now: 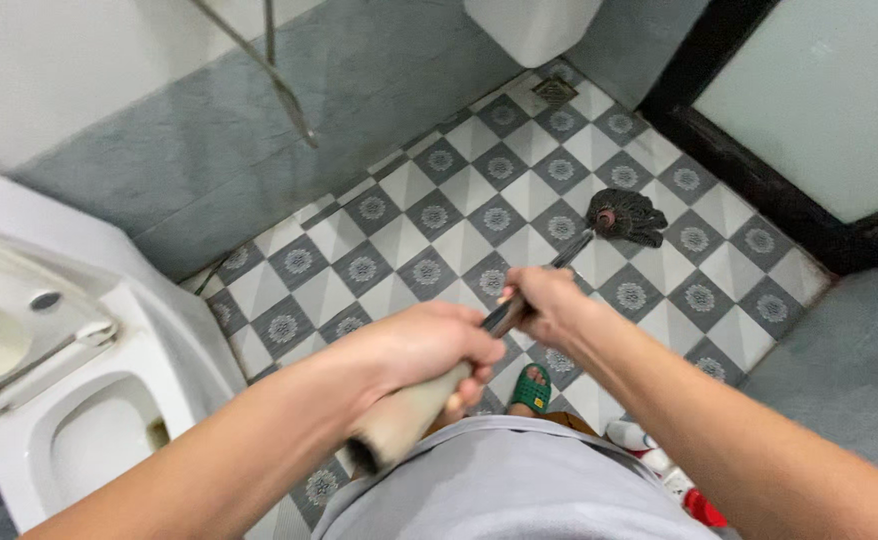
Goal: The person assembles a mop by repeatedly screwing a metal rod into a cylindrical handle. The person holds the handle with one hand and rotates the rod with the other to tighten the connection. The task is performed in a bathroom with a toilet and cleaning supplies visible nearby.
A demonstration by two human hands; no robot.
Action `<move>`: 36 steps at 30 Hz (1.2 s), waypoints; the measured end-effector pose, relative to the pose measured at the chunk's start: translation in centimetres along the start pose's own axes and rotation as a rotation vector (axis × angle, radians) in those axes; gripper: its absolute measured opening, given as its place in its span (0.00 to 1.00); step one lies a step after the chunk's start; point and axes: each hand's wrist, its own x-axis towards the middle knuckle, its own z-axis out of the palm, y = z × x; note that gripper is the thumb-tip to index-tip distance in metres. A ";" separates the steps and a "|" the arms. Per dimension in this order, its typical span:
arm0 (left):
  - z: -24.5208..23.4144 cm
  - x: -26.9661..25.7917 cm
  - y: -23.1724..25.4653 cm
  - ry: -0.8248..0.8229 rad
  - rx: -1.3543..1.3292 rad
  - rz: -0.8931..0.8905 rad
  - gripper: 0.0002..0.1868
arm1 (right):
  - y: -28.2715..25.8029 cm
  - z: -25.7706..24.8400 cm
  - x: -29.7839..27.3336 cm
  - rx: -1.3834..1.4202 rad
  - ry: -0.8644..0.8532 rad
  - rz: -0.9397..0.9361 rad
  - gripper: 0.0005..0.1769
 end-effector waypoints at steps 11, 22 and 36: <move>-8.6 -10.5 -5.6 0.086 0.065 0.041 0.06 | 7.8 10.9 -10.0 -0.067 -0.140 0.037 0.05; -8.9 -0.6 -3.9 0.033 0.060 0.139 0.05 | 5.0 8.9 0.7 -0.078 -0.085 0.056 0.05; -1.2 16.8 10.5 0.037 -0.029 0.182 0.05 | -12.0 1.5 21.9 -0.245 -0.115 0.130 0.11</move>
